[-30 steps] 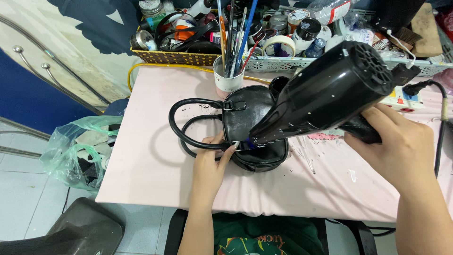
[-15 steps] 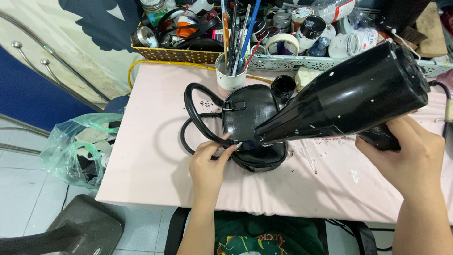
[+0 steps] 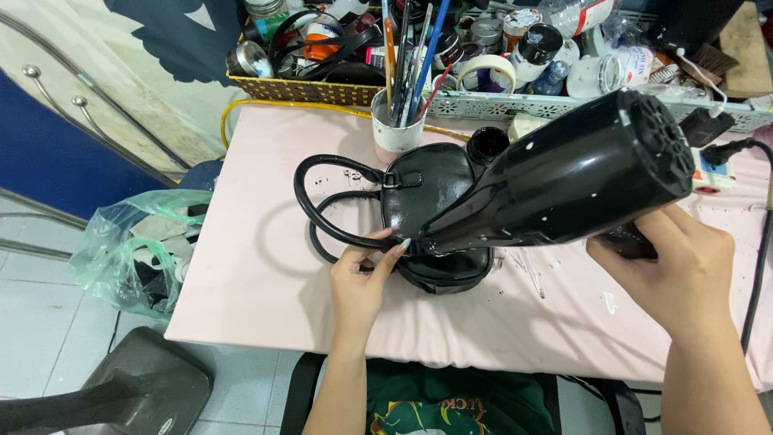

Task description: The person applies a black liquid from a container to the exterior of a handbag using a small brush, then uses a handheld hair dryer to dry the treated areas. The person repeats the painting and drying actions across the bag's surface, turning it over to reach different sections.

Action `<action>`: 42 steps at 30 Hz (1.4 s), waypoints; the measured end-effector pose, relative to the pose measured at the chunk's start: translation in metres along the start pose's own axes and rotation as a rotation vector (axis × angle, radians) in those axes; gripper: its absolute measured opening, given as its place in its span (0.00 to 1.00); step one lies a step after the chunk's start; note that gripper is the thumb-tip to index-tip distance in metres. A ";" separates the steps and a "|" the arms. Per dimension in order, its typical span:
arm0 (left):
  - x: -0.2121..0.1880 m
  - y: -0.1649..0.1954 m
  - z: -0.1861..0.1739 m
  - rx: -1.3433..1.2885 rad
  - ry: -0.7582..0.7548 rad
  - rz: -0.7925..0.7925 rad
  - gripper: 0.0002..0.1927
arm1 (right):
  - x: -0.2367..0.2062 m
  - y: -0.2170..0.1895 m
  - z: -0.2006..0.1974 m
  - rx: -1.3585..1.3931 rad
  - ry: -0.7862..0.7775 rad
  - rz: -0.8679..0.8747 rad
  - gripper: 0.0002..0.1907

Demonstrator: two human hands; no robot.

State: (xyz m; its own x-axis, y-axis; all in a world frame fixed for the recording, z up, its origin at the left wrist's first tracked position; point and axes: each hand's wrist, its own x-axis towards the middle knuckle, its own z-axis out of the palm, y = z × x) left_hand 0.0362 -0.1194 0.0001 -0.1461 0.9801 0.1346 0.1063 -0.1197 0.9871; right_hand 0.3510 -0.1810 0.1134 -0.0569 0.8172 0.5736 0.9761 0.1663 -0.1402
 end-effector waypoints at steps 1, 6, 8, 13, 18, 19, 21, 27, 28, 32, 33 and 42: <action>0.000 0.000 0.000 0.008 0.002 0.002 0.16 | 0.001 0.000 -0.001 -0.008 -0.002 -0.011 0.17; 0.001 -0.001 -0.001 0.087 -0.005 0.007 0.15 | 0.005 -0.001 -0.002 -0.096 -0.015 -0.072 0.18; 0.002 -0.001 -0.002 0.088 -0.008 0.068 0.14 | 0.007 -0.002 -0.002 -0.128 -0.015 -0.102 0.19; 0.002 -0.003 -0.002 0.070 -0.023 0.056 0.14 | 0.014 -0.004 -0.003 -0.141 -0.030 -0.119 0.20; 0.003 -0.005 -0.002 0.031 -0.019 -0.003 0.14 | 0.016 -0.008 -0.006 -0.155 -0.032 -0.123 0.20; 0.004 -0.005 -0.002 0.017 -0.027 -0.001 0.14 | 0.016 -0.008 -0.006 -0.150 -0.028 -0.128 0.20; 0.005 -0.006 -0.002 -0.012 -0.043 0.002 0.13 | 0.015 -0.006 -0.006 -0.143 -0.019 -0.137 0.21; 0.004 -0.010 -0.003 0.003 -0.055 -0.009 0.14 | 0.014 0.001 -0.008 -0.126 -0.057 -0.133 0.22; 0.004 -0.011 -0.004 -0.007 -0.057 -0.006 0.14 | 0.014 0.002 -0.008 -0.129 -0.052 -0.134 0.22; 0.006 -0.016 -0.003 -0.027 -0.057 0.011 0.14 | 0.014 -0.001 -0.004 -0.117 -0.028 -0.146 0.22; 0.006 -0.016 -0.002 -0.027 -0.055 0.015 0.14 | 0.014 -0.002 -0.003 -0.108 -0.023 -0.150 0.22; 0.006 -0.015 -0.003 0.044 -0.040 0.004 0.14 | 0.013 0.007 -0.010 -0.112 -0.075 -0.101 0.23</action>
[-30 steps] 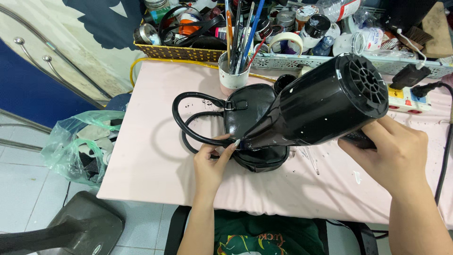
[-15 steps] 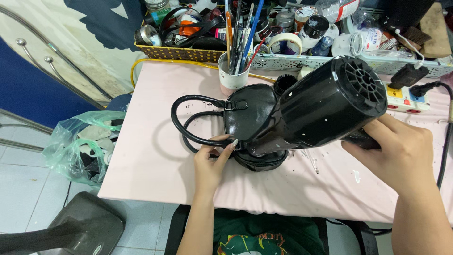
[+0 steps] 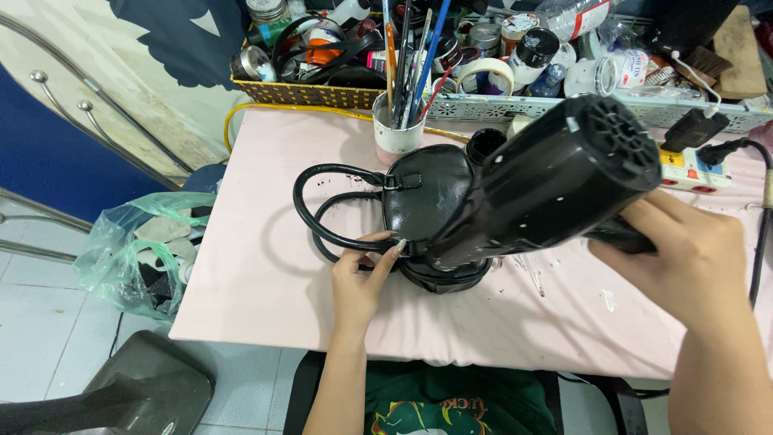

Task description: The person applies a black liquid from a container to the exterior of a handbag using a small brush, then uses a handheld hair dryer to dry the treated areas. The person repeats the painting and drying actions across the bag's surface, turning it over to reach different sections.

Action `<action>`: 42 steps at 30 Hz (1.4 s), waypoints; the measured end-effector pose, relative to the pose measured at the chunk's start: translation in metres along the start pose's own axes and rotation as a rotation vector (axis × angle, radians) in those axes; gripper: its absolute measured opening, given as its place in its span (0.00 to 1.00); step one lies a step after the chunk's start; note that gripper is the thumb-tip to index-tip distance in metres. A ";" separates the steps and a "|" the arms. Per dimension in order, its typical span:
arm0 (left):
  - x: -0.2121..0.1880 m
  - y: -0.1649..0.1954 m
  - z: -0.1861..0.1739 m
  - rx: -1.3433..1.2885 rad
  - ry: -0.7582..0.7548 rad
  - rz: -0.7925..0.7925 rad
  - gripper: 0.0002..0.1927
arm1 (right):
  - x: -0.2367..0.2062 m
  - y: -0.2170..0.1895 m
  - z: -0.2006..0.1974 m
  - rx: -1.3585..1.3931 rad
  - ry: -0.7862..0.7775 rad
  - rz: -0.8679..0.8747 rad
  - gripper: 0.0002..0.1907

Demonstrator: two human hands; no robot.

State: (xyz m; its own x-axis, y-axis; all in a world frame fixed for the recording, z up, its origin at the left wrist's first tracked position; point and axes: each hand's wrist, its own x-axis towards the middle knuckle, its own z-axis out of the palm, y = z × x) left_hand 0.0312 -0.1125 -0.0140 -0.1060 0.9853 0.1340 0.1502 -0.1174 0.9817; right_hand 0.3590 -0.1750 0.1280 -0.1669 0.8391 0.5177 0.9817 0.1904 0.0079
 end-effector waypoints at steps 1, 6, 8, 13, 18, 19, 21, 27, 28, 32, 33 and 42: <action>0.000 0.000 0.000 -0.012 0.000 -0.010 0.14 | -0.002 0.003 -0.003 -0.020 -0.005 0.006 0.24; -0.001 -0.002 0.001 -0.056 0.003 0.036 0.14 | -0.004 0.020 -0.011 -0.009 -0.025 0.082 0.25; -0.001 -0.003 0.000 -0.049 0.001 0.016 0.14 | -0.004 0.023 -0.011 0.021 -0.019 0.114 0.26; 0.000 -0.005 -0.001 -0.065 0.009 0.024 0.14 | -0.003 0.018 -0.009 0.031 0.006 0.099 0.26; 0.000 -0.007 -0.001 -0.049 0.008 0.000 0.14 | 0.006 -0.001 0.000 0.077 0.070 -0.039 0.25; 0.000 -0.007 -0.001 -0.045 0.006 -0.004 0.14 | 0.008 -0.005 0.002 0.053 0.057 -0.039 0.24; 0.001 -0.006 -0.002 -0.037 0.002 -0.011 0.14 | 0.011 -0.014 0.007 0.005 0.031 -0.038 0.23; -0.001 -0.001 -0.004 -0.011 0.003 -0.015 0.14 | 0.018 -0.026 0.005 -0.005 0.060 -0.044 0.22; -0.001 0.000 -0.003 -0.012 0.005 -0.009 0.14 | 0.020 -0.026 0.004 -0.021 0.051 -0.041 0.22; 0.001 0.003 -0.002 0.035 -0.001 -0.057 0.13 | 0.026 -0.026 -0.001 -0.061 0.027 -0.036 0.23; 0.001 0.004 -0.002 0.061 -0.008 -0.088 0.13 | 0.027 -0.027 -0.002 -0.064 0.023 -0.035 0.23; -0.001 0.004 -0.002 -0.031 0.009 -0.022 0.14 | 0.020 -0.020 0.007 -0.015 0.078 -0.055 0.23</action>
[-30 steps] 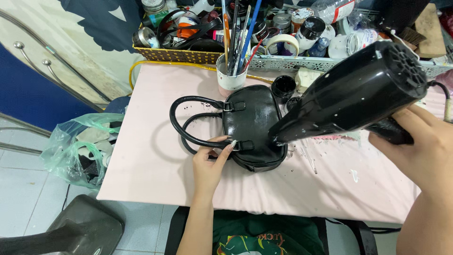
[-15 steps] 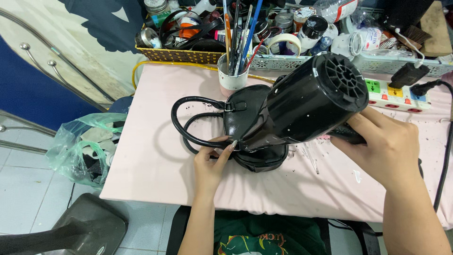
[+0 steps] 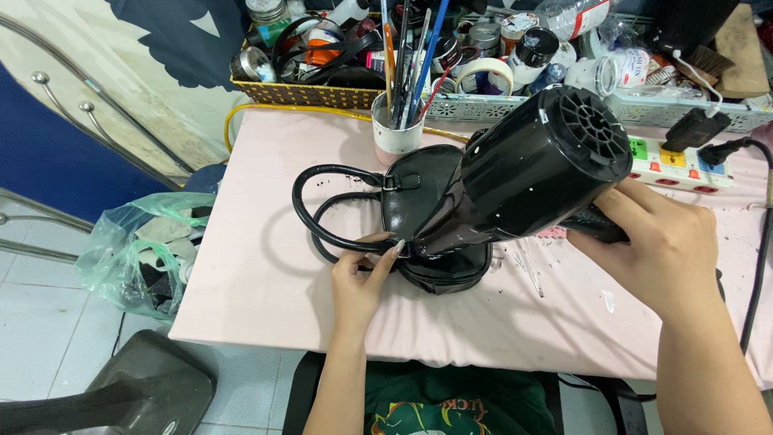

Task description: The person applies a black liquid from a container to the exterior of a handbag using a small brush, then uses a handheld hair dryer to dry the treated areas. The person repeats the painting and drying actions across the bag's surface, turning it over to reach different sections.

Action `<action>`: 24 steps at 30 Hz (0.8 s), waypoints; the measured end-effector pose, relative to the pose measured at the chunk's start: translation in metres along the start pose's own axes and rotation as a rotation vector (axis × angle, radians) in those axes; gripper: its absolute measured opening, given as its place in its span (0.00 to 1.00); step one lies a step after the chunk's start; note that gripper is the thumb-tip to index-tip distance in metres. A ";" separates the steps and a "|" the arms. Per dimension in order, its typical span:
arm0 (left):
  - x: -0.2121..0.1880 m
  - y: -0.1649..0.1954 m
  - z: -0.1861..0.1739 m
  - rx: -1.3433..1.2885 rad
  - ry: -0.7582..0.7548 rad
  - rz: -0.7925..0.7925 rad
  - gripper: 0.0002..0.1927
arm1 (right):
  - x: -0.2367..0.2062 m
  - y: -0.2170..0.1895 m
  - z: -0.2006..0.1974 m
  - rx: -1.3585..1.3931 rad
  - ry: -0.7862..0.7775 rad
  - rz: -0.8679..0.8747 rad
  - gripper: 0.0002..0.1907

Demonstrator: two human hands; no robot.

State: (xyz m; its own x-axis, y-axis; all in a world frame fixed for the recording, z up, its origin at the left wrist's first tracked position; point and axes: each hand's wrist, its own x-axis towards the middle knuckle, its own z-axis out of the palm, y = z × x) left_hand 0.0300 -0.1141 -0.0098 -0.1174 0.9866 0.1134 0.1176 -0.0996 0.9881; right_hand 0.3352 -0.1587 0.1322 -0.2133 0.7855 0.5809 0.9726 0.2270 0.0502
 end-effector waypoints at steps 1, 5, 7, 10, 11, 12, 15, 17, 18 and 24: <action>0.001 0.000 0.000 0.002 -0.001 -0.004 0.14 | -0.001 0.001 0.001 0.003 -0.022 0.019 0.22; 0.000 -0.003 0.000 -0.015 -0.005 0.000 0.14 | -0.004 0.003 0.005 0.003 -0.062 0.061 0.22; 0.000 -0.005 0.000 -0.009 -0.003 0.009 0.14 | -0.004 0.003 0.005 0.004 -0.039 0.047 0.23; 0.001 -0.007 0.000 0.016 0.003 0.017 0.14 | -0.003 0.003 0.004 0.024 0.002 0.014 0.23; 0.001 -0.008 0.000 0.011 0.004 0.020 0.14 | -0.002 0.003 0.003 0.036 0.006 0.012 0.23; 0.001 -0.009 0.000 0.005 0.005 0.023 0.14 | -0.002 0.003 0.003 0.048 0.010 0.010 0.24; 0.001 -0.009 0.001 0.002 0.013 0.040 0.14 | -0.004 0.007 0.004 0.095 -0.067 0.073 0.24; 0.000 -0.009 0.001 -0.005 0.008 -0.003 0.14 | -0.008 0.012 0.002 0.056 -0.050 0.040 0.23; -0.001 -0.009 0.001 -0.008 0.006 -0.024 0.14 | -0.011 0.015 0.001 0.037 -0.041 0.023 0.23; -0.001 -0.010 0.002 -0.024 0.007 0.021 0.14 | -0.028 0.048 -0.011 0.071 -0.086 0.099 0.22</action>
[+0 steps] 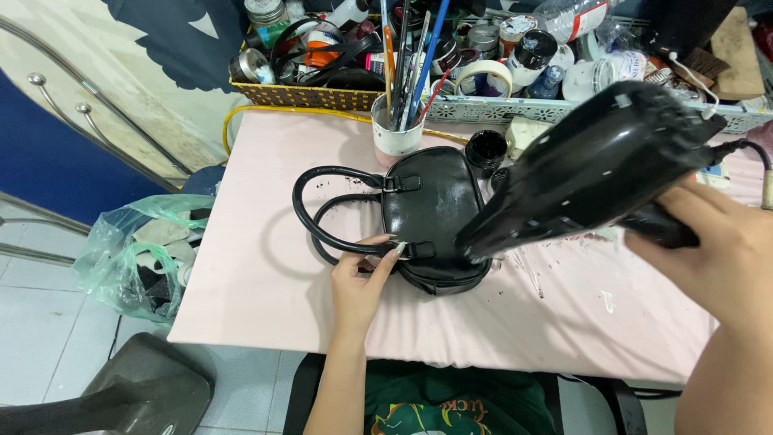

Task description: The person applies a black liquid from a container to the exterior of a handbag using a small brush, then uses a handheld hair dryer to dry the treated areas. The person repeats the painting and drying actions across the bag's surface, turning it over to reach different sections.

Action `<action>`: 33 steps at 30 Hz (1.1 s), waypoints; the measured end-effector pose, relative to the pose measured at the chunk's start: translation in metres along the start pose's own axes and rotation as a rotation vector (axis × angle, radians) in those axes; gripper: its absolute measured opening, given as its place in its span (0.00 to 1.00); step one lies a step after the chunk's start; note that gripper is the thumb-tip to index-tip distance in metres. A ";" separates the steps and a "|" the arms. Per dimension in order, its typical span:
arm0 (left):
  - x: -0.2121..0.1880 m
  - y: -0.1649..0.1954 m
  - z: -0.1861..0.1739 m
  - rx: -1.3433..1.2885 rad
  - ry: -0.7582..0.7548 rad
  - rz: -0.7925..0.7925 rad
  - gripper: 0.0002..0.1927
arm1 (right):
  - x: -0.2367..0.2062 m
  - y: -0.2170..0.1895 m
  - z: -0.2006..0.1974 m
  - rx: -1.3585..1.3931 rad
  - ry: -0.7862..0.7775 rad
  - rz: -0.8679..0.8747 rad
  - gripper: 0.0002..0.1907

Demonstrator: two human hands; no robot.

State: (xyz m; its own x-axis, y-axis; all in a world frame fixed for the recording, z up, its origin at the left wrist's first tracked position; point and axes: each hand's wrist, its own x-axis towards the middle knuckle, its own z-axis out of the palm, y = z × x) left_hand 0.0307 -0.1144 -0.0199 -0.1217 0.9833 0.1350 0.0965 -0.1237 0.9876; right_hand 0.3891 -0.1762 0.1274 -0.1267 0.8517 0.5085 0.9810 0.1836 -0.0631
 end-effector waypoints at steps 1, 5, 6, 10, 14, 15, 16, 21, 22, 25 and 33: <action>0.000 0.000 0.000 -0.006 -0.001 -0.001 0.14 | -0.002 0.005 -0.001 0.025 -0.005 0.030 0.22; 0.000 -0.004 0.001 -0.035 -0.013 -0.001 0.14 | -0.007 0.014 0.004 0.105 0.032 0.122 0.22; 0.000 -0.005 0.000 -0.044 -0.016 0.002 0.14 | -0.008 0.014 0.007 0.098 0.053 0.128 0.22; -0.001 -0.010 0.002 0.039 -0.024 0.192 0.22 | -0.018 0.021 0.020 0.057 0.131 0.171 0.21; 0.006 -0.013 0.009 -0.102 -0.107 0.092 0.37 | -0.037 0.042 0.049 0.329 0.148 0.445 0.19; 0.009 -0.013 0.010 -0.202 -0.153 0.012 0.39 | -0.044 0.049 0.058 0.448 0.125 0.569 0.20; 0.012 -0.013 0.011 -0.242 -0.162 -0.048 0.38 | -0.051 0.057 0.067 0.451 0.117 0.641 0.21; 0.016 -0.009 0.012 -0.408 -0.193 -0.019 0.33 | -0.086 0.090 0.099 0.530 0.073 0.939 0.23; 0.014 -0.008 0.013 -0.447 -0.195 -0.012 0.32 | -0.090 0.093 0.104 0.558 0.099 0.952 0.24; 0.008 -0.005 0.014 -0.530 -0.191 -0.007 0.31 | -0.094 0.091 0.109 0.468 0.093 0.997 0.29; -0.001 0.001 0.010 -0.593 -0.145 -0.021 0.30 | -0.066 0.018 0.084 -0.198 0.191 0.369 0.22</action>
State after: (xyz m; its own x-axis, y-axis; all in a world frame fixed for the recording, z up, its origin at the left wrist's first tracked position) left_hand 0.0408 -0.1144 -0.0193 0.0217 0.9894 0.1437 -0.4756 -0.1162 0.8720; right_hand 0.4026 -0.1881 0.0207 0.2475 0.7330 0.6336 0.9670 -0.2282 -0.1137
